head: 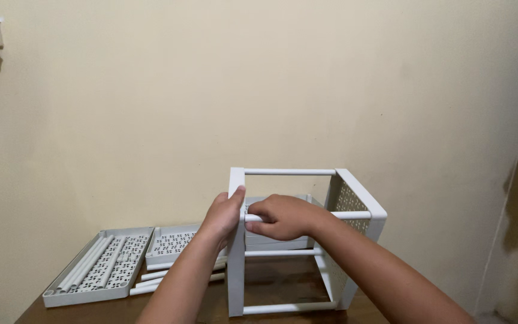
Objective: The person assembles a white plastic storage shelf by inserting white rods into a perforated frame and stacking perforated trays. The person handles trays and rods, aligns them into the frame, and secures the structure on a wooden table.
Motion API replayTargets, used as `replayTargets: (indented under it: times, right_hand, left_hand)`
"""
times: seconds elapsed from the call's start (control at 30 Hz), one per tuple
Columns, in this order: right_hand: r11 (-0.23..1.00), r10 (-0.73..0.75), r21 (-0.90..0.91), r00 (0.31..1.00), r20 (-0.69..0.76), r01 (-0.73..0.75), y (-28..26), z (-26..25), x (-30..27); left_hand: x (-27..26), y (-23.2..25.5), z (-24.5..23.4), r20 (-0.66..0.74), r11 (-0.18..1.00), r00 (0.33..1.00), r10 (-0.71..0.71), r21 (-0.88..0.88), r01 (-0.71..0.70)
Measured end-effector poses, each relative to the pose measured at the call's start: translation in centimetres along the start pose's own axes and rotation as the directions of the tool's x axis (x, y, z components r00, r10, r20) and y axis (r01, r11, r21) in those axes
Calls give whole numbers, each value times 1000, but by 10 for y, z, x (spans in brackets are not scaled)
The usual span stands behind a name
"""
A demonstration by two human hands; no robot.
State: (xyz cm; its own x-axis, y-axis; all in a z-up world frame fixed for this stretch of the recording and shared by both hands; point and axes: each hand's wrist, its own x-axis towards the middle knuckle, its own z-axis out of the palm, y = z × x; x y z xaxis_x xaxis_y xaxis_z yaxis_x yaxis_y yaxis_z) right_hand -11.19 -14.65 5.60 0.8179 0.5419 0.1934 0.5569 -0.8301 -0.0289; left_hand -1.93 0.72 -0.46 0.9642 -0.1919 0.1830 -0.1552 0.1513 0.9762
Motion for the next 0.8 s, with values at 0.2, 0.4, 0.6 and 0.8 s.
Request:
replayTargets:
  times: [0.2,0.4,0.6,0.8]
  right_hand:
    - [991,-114,69,992,-56,118,-8,6,-15]
    - [998,-18,62,1000,4,17,-24,36,-42]
    - [988,-102,110,994,-29,104,-40,63,-74]
    - [979,-110,163,991,-77,122,-49,102,-102]
  left_hand:
    - [-28,-2,0,24,983,985,173,62,-174]
    - [-50,-41,0,47,952,951,306,0,-306]
    - [-78,-94,1,2,900,901,435,38,-434]
    - [-99,-152,-1,-48,866,865,499,-19,-500]
